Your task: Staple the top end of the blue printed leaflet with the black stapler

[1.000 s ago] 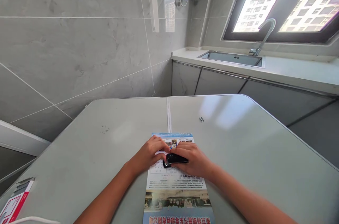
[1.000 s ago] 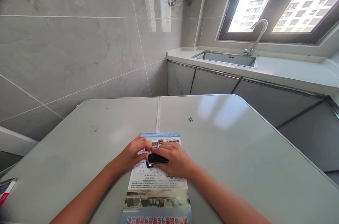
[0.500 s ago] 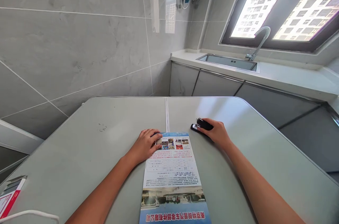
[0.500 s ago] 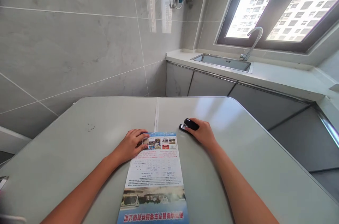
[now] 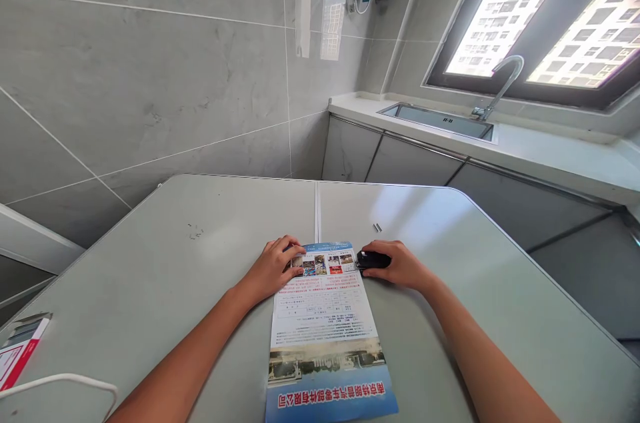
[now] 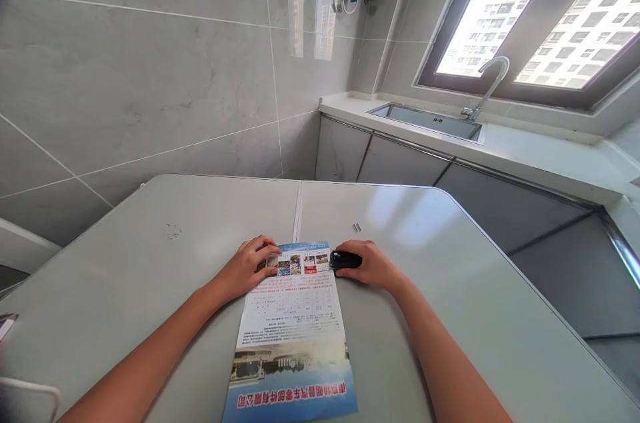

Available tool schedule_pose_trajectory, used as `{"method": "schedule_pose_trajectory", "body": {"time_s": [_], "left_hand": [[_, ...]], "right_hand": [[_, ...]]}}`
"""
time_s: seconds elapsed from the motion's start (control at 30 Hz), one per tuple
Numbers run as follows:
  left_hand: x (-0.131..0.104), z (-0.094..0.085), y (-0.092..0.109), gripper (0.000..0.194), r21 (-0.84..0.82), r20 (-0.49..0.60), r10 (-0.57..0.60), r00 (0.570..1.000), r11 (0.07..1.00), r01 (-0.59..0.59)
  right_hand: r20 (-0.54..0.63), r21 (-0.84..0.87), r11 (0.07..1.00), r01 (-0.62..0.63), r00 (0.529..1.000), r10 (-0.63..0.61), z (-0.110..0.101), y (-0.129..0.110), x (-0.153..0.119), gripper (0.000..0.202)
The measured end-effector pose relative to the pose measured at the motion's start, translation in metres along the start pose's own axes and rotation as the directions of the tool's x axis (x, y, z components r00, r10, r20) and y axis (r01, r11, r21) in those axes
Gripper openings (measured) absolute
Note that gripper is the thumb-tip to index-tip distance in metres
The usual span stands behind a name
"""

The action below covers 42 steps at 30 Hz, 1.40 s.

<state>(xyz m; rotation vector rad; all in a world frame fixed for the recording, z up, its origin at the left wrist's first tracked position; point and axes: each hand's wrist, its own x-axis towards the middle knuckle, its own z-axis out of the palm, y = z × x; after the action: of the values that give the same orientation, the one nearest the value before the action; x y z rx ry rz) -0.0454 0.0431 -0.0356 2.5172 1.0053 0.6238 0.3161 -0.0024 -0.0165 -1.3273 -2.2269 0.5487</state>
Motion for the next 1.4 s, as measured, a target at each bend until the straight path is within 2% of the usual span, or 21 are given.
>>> {"method": "schedule_pose_trajectory", "body": {"time_s": [0.13,0.27,0.47,0.63,0.8,1.4], "left_hand": [[-0.001,-0.002,0.002,0.03,-0.032,0.039,0.048,0.998,0.998,-0.046],[-0.001,-0.005,0.003,0.031,-0.046,0.043,0.042,0.998,0.998,-0.04],[-0.002,-0.014,0.003,0.028,-0.027,0.105,0.022,0.994,0.999,-0.019],[-0.002,-0.015,0.009,0.031,-0.008,0.135,0.043,0.99,0.999,-0.042],[-0.001,-0.013,0.012,0.032,-0.018,0.138,0.05,0.989,0.999,-0.048],[-0.003,-0.009,0.01,0.032,-0.027,0.128,0.034,0.991,0.999,-0.031]], "right_hand": [[-0.01,-0.06,0.998,0.015,1.0,-0.015,0.007,-0.004,0.004,0.035],[-0.031,-0.109,0.994,-0.021,0.999,0.018,0.009,-0.01,0.006,0.033],[0.068,0.008,0.999,0.052,0.996,-0.053,-0.004,-0.022,0.004,0.031],[0.042,0.054,0.997,0.048,0.998,-0.05,0.0,-0.025,0.005,0.031],[0.014,-0.023,0.999,0.047,0.999,-0.046,0.008,-0.031,0.008,0.033],[0.052,-0.18,0.984,-0.006,0.999,0.016,0.011,-0.043,0.009,0.034]]}}
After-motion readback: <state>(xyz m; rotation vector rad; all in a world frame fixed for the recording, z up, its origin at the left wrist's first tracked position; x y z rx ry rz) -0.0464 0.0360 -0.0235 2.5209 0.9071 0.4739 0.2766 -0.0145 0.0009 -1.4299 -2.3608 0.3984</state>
